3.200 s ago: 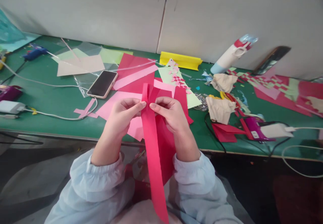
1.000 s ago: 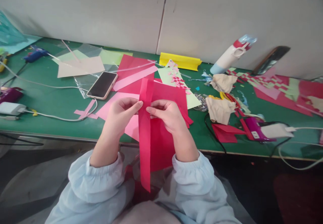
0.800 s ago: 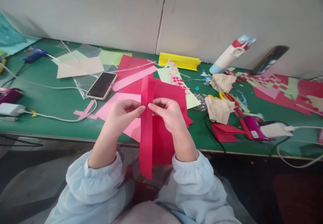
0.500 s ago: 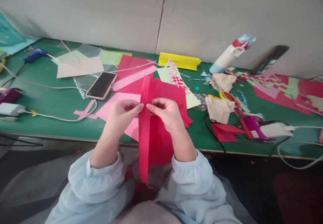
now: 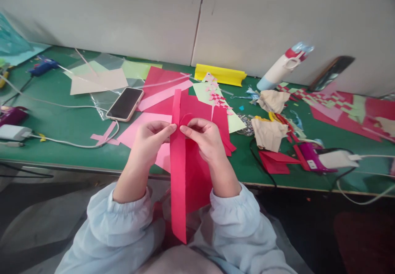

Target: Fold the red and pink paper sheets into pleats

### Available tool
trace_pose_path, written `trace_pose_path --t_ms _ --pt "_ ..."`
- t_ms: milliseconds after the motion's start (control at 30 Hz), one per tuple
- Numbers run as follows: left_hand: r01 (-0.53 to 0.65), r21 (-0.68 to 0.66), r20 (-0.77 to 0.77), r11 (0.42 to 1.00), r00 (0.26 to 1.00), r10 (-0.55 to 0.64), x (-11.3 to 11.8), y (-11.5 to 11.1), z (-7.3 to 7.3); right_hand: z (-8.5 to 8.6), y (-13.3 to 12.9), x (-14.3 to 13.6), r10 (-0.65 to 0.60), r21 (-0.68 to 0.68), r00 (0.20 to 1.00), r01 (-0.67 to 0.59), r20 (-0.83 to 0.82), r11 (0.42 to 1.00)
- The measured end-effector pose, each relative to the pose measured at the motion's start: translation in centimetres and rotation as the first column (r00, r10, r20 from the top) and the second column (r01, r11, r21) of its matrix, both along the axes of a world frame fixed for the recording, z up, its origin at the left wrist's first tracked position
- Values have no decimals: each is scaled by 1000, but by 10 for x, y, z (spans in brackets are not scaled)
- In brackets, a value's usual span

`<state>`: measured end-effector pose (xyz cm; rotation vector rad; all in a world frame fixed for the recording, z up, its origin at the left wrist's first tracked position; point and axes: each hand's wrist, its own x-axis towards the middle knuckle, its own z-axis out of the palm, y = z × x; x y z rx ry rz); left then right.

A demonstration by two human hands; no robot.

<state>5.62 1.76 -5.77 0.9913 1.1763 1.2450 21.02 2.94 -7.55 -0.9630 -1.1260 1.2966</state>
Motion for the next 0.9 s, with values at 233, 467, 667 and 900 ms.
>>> trace_pose_path --t_ms 233,467,667,900 --pt "-30 16 -47 999 998 31 -2 0 -1 2 0 1 95 -96 995 -96 -14 991" --pt "-27 5 -29 1000 999 27 -1 0 3 -1 0 1 96 -17 995 -96 -11 995" --pt "-17 -8 -18 1000 1000 17 0 0 5 4 -2 4 83 8 995 -84 47 996" --pt "-22 14 -34 1000 999 22 -2 0 2 8 -2 3 129 -92 991 -126 27 988"
